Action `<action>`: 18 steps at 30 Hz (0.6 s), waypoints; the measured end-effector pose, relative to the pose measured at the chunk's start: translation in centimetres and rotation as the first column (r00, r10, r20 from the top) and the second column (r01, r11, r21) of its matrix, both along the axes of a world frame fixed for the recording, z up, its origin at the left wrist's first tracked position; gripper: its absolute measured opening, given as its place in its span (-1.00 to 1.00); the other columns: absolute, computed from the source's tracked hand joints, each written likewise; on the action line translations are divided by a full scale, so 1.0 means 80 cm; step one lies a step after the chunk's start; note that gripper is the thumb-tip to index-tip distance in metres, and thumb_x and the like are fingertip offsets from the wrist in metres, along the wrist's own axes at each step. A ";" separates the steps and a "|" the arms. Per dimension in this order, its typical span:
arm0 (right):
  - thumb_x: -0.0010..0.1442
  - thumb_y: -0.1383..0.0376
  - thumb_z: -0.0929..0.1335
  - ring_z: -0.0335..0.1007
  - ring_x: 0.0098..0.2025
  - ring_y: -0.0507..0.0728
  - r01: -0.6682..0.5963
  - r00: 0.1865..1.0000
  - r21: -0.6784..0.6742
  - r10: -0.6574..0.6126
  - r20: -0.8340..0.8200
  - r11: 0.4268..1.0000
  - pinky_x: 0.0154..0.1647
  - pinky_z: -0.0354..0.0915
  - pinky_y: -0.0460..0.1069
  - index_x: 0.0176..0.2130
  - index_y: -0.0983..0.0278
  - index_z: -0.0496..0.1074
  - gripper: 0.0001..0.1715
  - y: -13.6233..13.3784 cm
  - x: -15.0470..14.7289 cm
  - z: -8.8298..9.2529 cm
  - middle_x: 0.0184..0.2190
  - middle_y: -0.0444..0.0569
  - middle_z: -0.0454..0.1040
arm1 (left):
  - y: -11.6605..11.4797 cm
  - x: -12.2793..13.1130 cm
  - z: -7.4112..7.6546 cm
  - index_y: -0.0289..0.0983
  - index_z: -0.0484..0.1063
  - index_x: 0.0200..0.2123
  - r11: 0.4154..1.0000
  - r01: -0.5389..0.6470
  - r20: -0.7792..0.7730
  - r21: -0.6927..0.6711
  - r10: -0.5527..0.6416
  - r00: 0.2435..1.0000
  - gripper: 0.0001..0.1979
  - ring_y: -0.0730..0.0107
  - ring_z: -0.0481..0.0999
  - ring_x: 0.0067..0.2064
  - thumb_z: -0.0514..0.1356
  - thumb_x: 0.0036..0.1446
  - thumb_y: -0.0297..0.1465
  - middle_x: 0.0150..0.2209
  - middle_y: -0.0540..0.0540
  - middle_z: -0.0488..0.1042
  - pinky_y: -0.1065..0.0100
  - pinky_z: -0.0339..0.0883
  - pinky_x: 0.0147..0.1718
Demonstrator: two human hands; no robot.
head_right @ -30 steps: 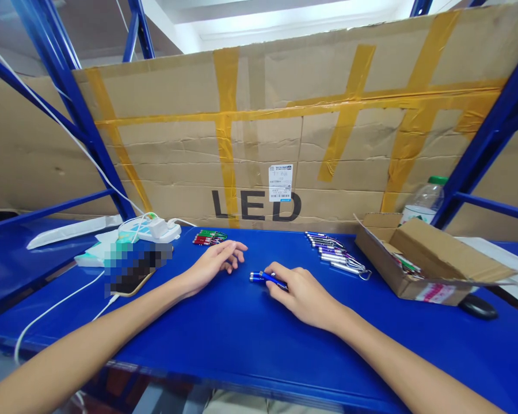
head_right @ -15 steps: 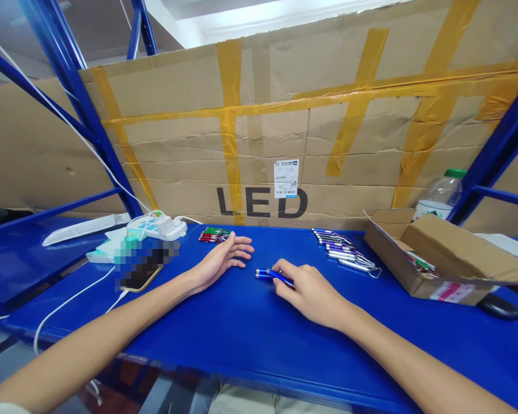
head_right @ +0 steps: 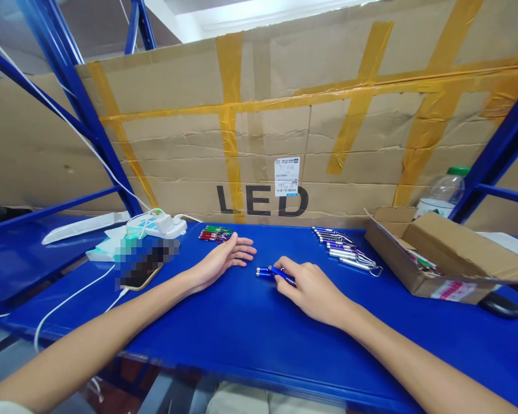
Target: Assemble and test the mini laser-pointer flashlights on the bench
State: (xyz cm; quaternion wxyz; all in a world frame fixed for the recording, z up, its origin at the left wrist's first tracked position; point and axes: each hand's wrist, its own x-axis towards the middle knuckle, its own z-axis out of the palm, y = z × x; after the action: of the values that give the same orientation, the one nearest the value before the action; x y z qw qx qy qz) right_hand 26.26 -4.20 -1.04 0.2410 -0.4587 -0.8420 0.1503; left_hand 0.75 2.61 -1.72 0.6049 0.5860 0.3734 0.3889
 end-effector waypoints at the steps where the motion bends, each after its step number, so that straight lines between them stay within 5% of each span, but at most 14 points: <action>1: 0.46 0.13 0.22 0.44 -0.48 0.14 0.003 1.000 -0.001 -0.003 0.005 1.000 -0.42 0.12 -0.01 -0.05 0.17 0.48 -0.70 0.000 0.000 0.000 -0.46 -0.11 0.57 | 0.000 0.000 0.000 -0.30 0.52 0.09 1.000 0.002 -0.001 0.000 -0.002 1.000 -0.32 0.12 0.59 0.03 0.11 0.37 0.20 0.06 -0.31 0.61 0.18 0.42 0.01; 18: 0.49 0.06 0.19 0.38 -0.49 0.15 0.034 0.999 -0.005 -0.033 0.041 0.999 -0.42 0.09 0.00 -0.02 0.19 0.46 -0.63 0.000 0.002 0.000 -0.49 -0.12 0.52 | -0.001 -0.001 0.001 -0.32 0.52 0.07 1.000 0.021 -0.012 0.008 -0.020 1.000 -0.29 0.09 0.59 0.03 0.12 0.34 0.22 0.04 -0.32 0.62 0.17 0.41 0.01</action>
State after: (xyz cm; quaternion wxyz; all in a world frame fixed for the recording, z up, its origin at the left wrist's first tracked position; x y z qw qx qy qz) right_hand 26.45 -4.17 -1.06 0.2249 -0.4764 -0.8385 0.1392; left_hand 0.67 2.55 -1.62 0.6042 0.5946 0.3694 0.3806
